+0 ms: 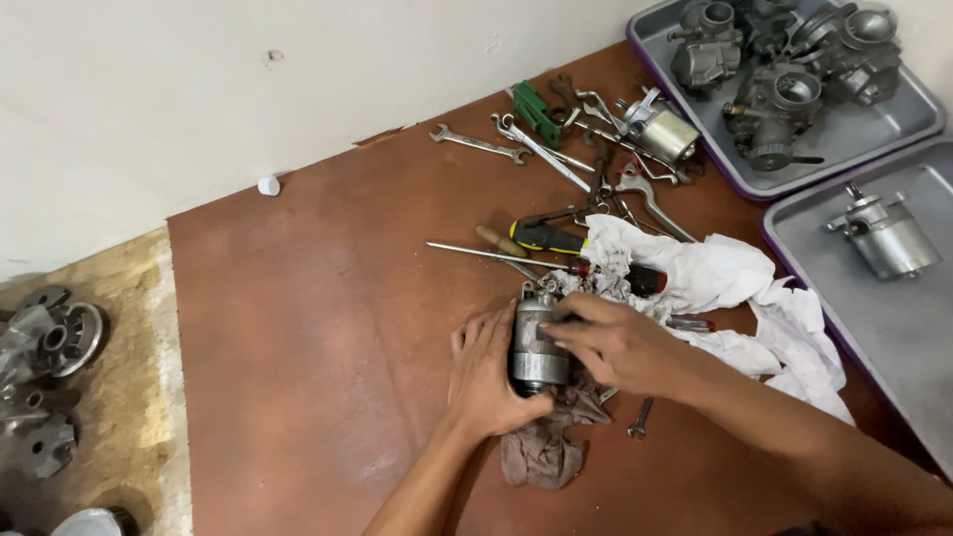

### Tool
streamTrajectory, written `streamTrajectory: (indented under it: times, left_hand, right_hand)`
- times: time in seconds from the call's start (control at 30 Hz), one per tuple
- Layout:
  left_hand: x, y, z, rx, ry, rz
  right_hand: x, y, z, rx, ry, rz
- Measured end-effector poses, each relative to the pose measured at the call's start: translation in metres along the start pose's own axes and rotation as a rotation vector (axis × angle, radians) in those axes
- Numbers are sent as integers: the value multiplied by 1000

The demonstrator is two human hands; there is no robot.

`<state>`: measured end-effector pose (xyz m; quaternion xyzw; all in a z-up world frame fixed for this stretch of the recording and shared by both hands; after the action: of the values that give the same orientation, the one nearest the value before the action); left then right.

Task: The person cleans a cylindrical mechanical part, likely a starter motor, using a rag and a small metal tool. They wipe the exterior and interior surfaces of the part while holding it on a workbench. Other mechanical parts and tools are visible on the table.

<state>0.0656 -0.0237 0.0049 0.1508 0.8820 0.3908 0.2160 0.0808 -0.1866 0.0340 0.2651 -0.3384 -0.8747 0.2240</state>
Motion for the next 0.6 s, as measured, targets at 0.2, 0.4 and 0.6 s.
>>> streamTrajectory:
  times: [0.2,0.4,0.6]
  left_hand:
    - [-2,1,-2,0,-16,-34]
    - [-5,12,-11,3,-24,-40]
    - [-5,8,-9,-8,-19,-36]
  right_hand:
    - [18,-14,-26,-133,8,-184]
    - [42,-39,-25,-114,92,-385]
    - [38,-23,-21,-114,99,-470]
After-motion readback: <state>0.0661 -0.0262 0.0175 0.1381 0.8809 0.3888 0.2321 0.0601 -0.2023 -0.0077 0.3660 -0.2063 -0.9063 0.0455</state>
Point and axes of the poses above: each hand's wrist, its own x-axis away from the middle knuckle, its own y-axis out of the back of the hand, z = x × y, the point moved 7 cm from there along -x, towards the middle knuckle, and after that the axes turned 7 degrees about -y, right-handed, at the moved point
